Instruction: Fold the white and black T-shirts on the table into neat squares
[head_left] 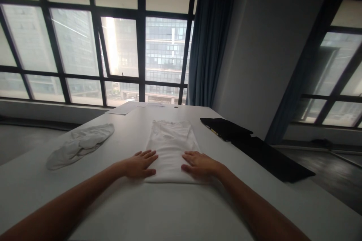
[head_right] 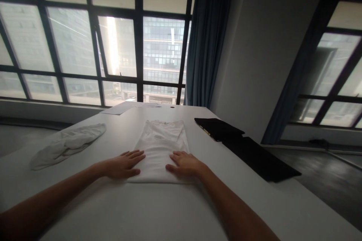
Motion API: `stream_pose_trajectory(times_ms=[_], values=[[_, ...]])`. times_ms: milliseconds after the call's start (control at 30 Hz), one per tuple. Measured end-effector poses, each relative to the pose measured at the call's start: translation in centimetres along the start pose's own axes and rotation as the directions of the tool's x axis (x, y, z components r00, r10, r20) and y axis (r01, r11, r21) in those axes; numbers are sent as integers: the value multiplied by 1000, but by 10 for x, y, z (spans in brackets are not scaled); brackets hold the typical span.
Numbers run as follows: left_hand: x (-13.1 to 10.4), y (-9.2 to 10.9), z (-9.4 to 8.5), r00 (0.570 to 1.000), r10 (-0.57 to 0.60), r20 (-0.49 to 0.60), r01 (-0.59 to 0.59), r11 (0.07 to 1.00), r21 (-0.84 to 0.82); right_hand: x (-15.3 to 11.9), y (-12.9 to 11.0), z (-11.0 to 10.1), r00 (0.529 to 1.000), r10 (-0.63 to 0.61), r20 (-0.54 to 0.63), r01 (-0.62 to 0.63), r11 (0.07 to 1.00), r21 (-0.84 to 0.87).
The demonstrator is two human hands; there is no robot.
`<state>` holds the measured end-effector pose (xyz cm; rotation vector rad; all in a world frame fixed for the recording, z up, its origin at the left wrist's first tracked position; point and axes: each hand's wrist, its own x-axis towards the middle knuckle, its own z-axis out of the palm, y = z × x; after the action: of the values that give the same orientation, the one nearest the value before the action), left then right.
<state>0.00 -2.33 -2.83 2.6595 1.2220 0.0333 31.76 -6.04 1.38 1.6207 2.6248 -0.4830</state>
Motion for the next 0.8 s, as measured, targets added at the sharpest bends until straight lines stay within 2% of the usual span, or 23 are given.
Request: stream_pose_trajectory(times_ms=[33,100,167,200,233,367,467,533,667,800], values=[[-2,0,-3,1000,23,-18,-23,1000,7,-2,0,-4,999,-27,-23,27,1000,14],[-2,-1,-8,995,42,-90,-41,999,9,0,4,-7,988,-55,-145,60,998,27],[1,-3,-10,988,14,-152,-13,1000,3,8,12,-3,957,-71,-281,78,997,13],[3,-4,-9,987,-9,-159,9,1000,-4,13,16,1,950,-68,-305,72,997,2],[5,-5,-7,989,-32,-144,30,999,-12,18,20,6,956,-55,-290,56,998,-5],[7,-8,0,995,-94,-36,92,994,-53,27,28,22,993,70,-92,-72,997,-15],[3,-15,0,994,-96,-43,93,993,-70,25,33,22,992,94,-86,-97,995,-26],[-2,-25,-4,996,-64,-63,58,994,-96,20,43,16,989,101,-110,-105,994,-33],[-17,-52,-16,987,91,-134,-115,977,-181,5,79,-2,982,148,-118,-148,989,6],[-22,-60,-16,972,173,-158,-207,951,-231,-7,97,-11,992,75,-104,-64,992,109]])
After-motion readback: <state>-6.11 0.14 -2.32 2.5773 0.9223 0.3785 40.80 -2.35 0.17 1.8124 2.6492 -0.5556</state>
